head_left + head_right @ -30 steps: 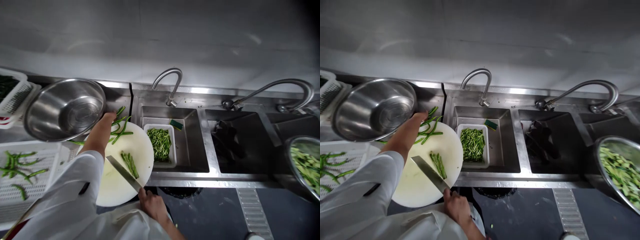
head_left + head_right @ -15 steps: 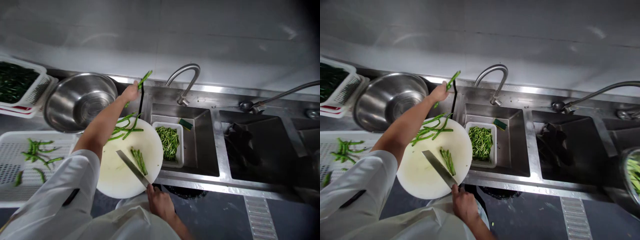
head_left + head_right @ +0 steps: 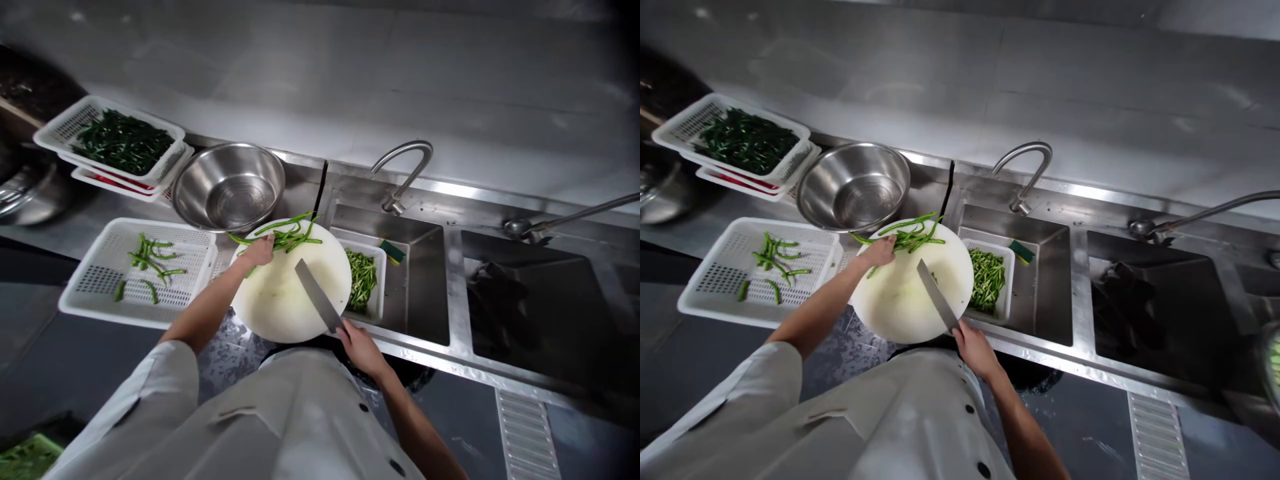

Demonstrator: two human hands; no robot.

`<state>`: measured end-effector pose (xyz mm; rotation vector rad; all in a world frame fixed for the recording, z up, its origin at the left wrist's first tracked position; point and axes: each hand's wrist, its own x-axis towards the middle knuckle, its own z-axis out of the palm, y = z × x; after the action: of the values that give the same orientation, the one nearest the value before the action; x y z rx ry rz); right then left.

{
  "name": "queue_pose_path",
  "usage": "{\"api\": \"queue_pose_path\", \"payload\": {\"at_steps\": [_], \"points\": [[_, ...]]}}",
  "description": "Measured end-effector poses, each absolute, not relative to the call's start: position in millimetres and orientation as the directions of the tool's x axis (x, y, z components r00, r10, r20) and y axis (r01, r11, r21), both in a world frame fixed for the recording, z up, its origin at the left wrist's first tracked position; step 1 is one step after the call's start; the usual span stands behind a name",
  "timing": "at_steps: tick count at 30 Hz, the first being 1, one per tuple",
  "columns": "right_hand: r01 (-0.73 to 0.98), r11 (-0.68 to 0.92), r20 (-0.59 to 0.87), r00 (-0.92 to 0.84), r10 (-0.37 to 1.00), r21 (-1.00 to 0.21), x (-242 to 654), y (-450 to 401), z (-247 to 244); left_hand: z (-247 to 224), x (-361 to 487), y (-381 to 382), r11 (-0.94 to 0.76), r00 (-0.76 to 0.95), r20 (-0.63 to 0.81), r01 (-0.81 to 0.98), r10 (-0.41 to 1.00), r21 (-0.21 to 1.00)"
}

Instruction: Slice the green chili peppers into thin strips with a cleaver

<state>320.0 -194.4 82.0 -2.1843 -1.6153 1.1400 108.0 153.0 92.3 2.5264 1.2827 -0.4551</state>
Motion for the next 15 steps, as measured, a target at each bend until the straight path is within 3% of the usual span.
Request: {"api": "queue_pose_path", "payload": {"at_steps": [5, 7, 9, 15], "points": [[0.709, -0.407, -0.443, 0.147, 0.884, -0.576, 323.2, -209.7, 79.1, 79.7, 79.0, 129.0, -0.46, 0.502, 0.008, 0.787, 0.865, 0.41], [0.71, -0.395, -0.427, 0.145, 0.892, -0.583, 320.0, -212.3, 80.3, 87.0, 59.2, 115.2, -0.423, 0.442, 0.081, 0.767, 0.893, 0.482], [0.71, -0.376, -0.409, 0.135, 0.902, -0.595, 317.5, -215.3, 82.1, 98.4, 33.3, 91.2, -0.378, 0.388, 0.094, 0.771, 0.917, 0.513], [0.714, -0.368, -0.325, 0.204, 0.923, -0.596, 319.0, -243.4, 90.3, 120.8, -64.8, -49.9, -0.066, 0.117, -0.071, 0.862, 0.991, 0.503]]}}
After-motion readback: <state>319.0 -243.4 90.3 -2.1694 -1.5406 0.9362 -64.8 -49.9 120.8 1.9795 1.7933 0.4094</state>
